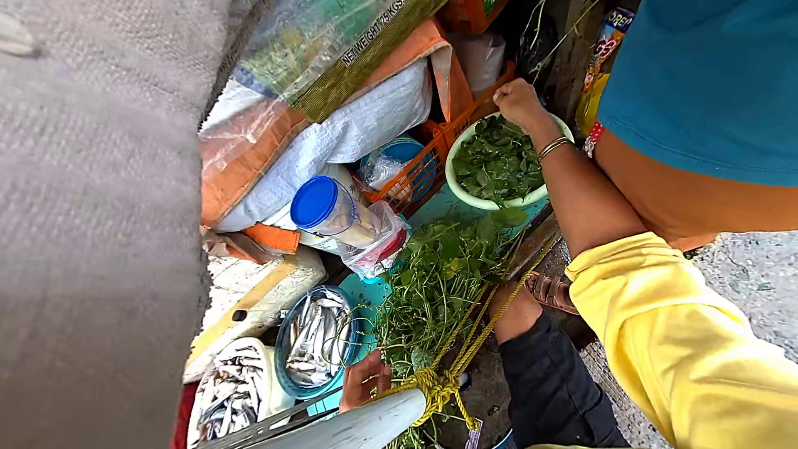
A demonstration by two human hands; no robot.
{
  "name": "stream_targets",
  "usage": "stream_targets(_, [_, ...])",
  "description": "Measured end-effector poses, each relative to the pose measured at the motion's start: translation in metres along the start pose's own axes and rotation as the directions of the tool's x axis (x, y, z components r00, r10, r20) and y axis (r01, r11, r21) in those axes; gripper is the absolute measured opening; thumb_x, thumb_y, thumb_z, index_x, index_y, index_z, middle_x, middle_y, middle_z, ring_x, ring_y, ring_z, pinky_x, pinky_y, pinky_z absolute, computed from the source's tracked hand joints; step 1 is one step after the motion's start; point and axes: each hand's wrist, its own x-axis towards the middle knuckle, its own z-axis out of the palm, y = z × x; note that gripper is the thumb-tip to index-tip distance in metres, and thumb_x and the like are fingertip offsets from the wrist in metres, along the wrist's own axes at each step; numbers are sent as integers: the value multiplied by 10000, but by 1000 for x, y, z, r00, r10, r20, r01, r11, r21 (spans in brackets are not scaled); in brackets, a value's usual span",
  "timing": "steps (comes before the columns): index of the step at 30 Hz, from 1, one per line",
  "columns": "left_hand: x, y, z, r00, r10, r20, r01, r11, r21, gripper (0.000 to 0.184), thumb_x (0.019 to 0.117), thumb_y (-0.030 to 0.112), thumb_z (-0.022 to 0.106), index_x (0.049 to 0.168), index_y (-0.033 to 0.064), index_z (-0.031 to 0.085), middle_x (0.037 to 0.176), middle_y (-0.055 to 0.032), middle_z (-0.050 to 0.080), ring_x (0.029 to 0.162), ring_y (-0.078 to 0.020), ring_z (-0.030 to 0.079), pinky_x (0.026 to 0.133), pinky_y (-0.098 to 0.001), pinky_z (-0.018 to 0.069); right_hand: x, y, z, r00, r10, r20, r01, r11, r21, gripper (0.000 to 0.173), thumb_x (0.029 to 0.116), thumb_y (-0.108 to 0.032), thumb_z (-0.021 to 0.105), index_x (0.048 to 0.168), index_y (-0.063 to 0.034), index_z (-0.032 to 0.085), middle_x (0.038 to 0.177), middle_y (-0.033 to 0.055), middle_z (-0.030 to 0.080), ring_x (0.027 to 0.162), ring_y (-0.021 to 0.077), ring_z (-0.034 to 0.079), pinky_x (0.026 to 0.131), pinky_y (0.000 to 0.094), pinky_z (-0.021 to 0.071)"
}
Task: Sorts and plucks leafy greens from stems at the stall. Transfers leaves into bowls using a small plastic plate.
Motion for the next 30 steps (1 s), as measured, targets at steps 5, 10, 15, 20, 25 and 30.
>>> stream_targets(5, [-10,3,3,998,-62,-22,61,997,-39,380,907,98,640,1232,-91,586,1167,-114,663,966,-69,678,848,-219,577,-10,28,24,983,-63,171,104,963,-248,383,1082,-215,461,1350,-13,646,1381,273,598,1334,457,530,1096,673,389])
stream_targets(10, [-19,-2,3,1000,3,-29,-2,1000,18,402,893,126,628,1227,-96,603,1183,-122,690,1060,-88,672,963,-252,542,-19,55,53,967,-34,254,157,862,-483,407,1082,-214,468,1440,-67,592,1549,221,464,1430,461,425,1089,712,380])
stream_targets(15, [-22,-7,3,998,21,-63,-15,995,95,426,847,138,690,1197,-95,620,1129,-134,713,1057,-116,686,969,-309,553,-21,42,46,971,-123,203,196,897,-396,483,1101,-324,434,1494,-61,530,1512,286,482,1418,523,411,1115,750,310])
stream_targets(20, [-7,2,14,1000,8,-20,-4,983,181,301,920,112,664,1171,-55,673,1136,-161,688,1024,-180,682,914,-341,569,-41,6,31,955,-294,-30,264,894,-363,383,1075,-207,479,1231,94,658,1388,354,526,1370,544,426,1077,710,360])
stream_targets(25, [14,3,42,997,58,45,-64,986,153,250,926,128,687,1126,-19,717,1084,-169,675,1000,-229,669,896,-369,575,-92,-22,15,966,-254,-41,217,889,-404,292,1000,-36,576,1205,167,619,1347,407,520,1333,576,445,1088,694,349])
stream_targets(30, [18,-3,69,990,18,141,-44,982,182,312,979,183,643,1215,-10,709,1187,-225,687,1163,-377,629,1031,-491,497,-138,-91,-4,984,46,171,57,832,-551,391,1039,-46,497,1379,146,503,1448,402,462,1394,527,434,1112,668,350])
